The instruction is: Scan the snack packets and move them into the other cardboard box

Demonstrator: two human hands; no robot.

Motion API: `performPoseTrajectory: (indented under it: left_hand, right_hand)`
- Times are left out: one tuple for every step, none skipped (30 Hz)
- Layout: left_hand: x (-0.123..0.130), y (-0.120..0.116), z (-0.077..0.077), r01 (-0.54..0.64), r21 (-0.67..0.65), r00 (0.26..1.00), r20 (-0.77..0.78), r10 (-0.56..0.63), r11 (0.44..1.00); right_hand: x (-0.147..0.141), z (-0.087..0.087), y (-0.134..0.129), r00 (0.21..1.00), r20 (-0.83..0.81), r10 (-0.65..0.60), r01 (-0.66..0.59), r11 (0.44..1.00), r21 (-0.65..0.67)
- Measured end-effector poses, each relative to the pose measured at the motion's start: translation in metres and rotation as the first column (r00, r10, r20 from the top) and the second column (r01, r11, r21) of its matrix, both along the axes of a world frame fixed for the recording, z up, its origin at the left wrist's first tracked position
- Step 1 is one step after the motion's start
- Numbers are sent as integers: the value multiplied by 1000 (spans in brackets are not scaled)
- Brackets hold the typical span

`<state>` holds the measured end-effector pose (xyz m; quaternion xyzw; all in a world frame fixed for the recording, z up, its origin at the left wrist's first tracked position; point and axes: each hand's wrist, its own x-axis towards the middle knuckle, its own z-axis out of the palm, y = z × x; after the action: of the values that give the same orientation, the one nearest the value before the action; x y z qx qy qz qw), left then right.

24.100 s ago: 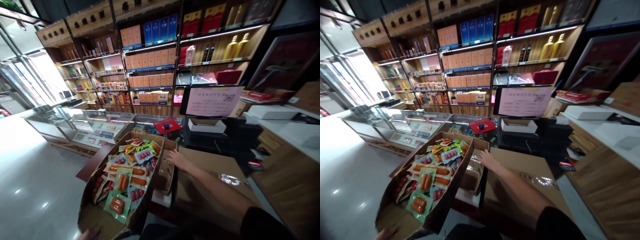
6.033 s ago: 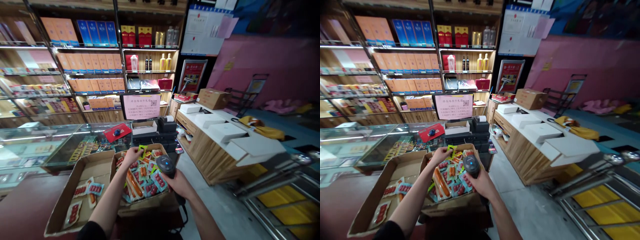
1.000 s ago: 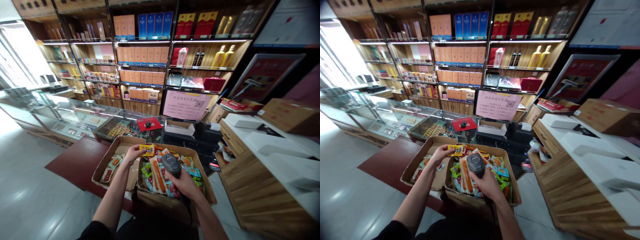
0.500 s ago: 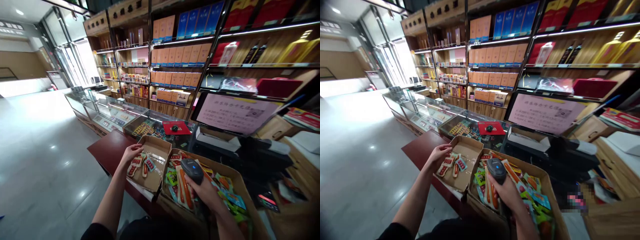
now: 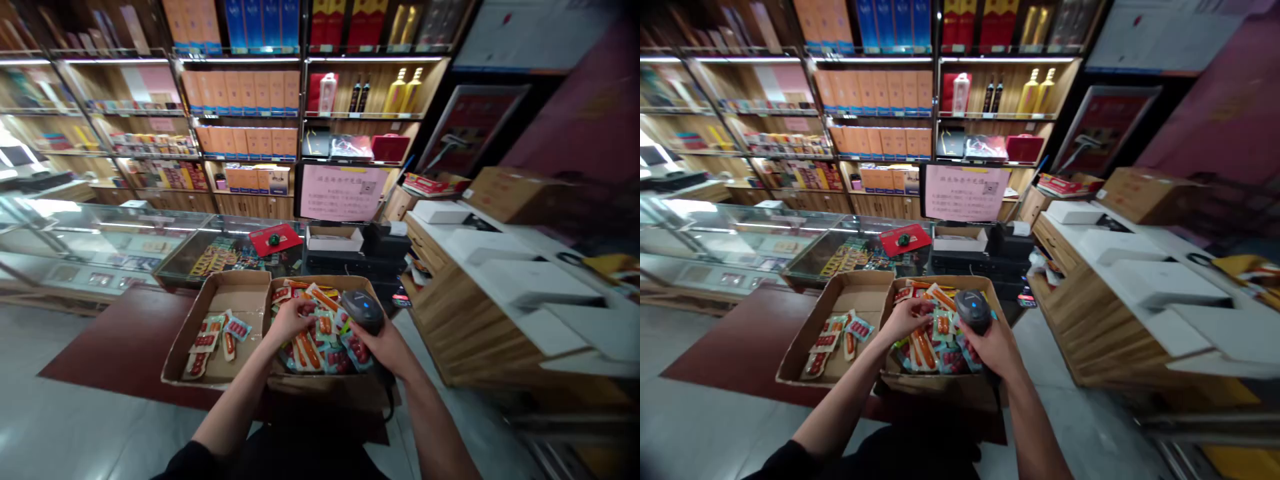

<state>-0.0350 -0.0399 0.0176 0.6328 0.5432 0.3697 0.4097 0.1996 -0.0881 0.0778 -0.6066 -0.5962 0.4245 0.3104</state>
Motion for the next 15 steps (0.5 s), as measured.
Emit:
performPoseTrajectory:
  left_hand:
    - [11, 1, 0, 17, 20, 998, -56, -16, 1000]
    - [21, 1, 1, 30, 44, 994, -107, -25, 999]
    - [29, 2, 0, 47, 71, 988, -149, -36, 996]
    - [36, 3, 0, 70, 96, 982, -183, -51, 993]
    - [43, 5, -1, 94, 119, 975, -213, -67, 988]
    - [49, 7, -2, 118, 138, 966, -243, -82, 983]
    - [54, 9, -3, 142, 152, 957, -273, -97, 978]
    - [59, 11, -3, 172, 163, 946, -304, -116, 972]
    - [64, 13, -3, 208, 177, 933, -331, -140, 962]
    - [69, 15, -2, 253, 196, 919, -354, -172, 947]
    - [73, 16, -1, 306, 217, 904, -371, -212, 927]
    - [77, 16, 1, 365, 235, 885, -387, -257, 901]
    - [81, 15, 3, 427, 245, 861, -406, -308, 870]
    - [84, 14, 5, 488, 245, 831, -424, -360, 838]
    - [87, 11, 6, 541, 234, 800, -440, -409, 808]
  right_hand:
    - [7, 1, -3, 1000, -3, -22, 22, 1000, -5]
    - [14, 2, -6, 999, 1, -46, 46, 999, -10]
    - [19, 3, -9, 998, 8, -65, 65, 998, -13]
    - [25, 3, -11, 997, 14, -74, 74, 997, -10]
    - [29, 2, -14, 997, 17, -79, 79, 997, -9]
    - [33, 2, -16, 997, 19, -80, 80, 997, -10]
    - [36, 2, -18, 996, 20, -82, 82, 997, -8]
    - [39, 2, -20, 996, 21, -84, 84, 996, -5]
    - [41, 3, -21, 996, 21, -86, 86, 996, -3]
    - [42, 4, -23, 996, 20, -92, 92, 996, -1]
    - [43, 5, -24, 995, 17, -98, 98, 995, 1]
    - [44, 7, -25, 995, 15, -102, 102, 995, 2]
    - [44, 9, -25, 994, 11, -107, 107, 994, 2]
    - [45, 10, -26, 994, 8, -111, 111, 994, 2]
    - [46, 10, -26, 993, 5, -116, 116, 993, 0]
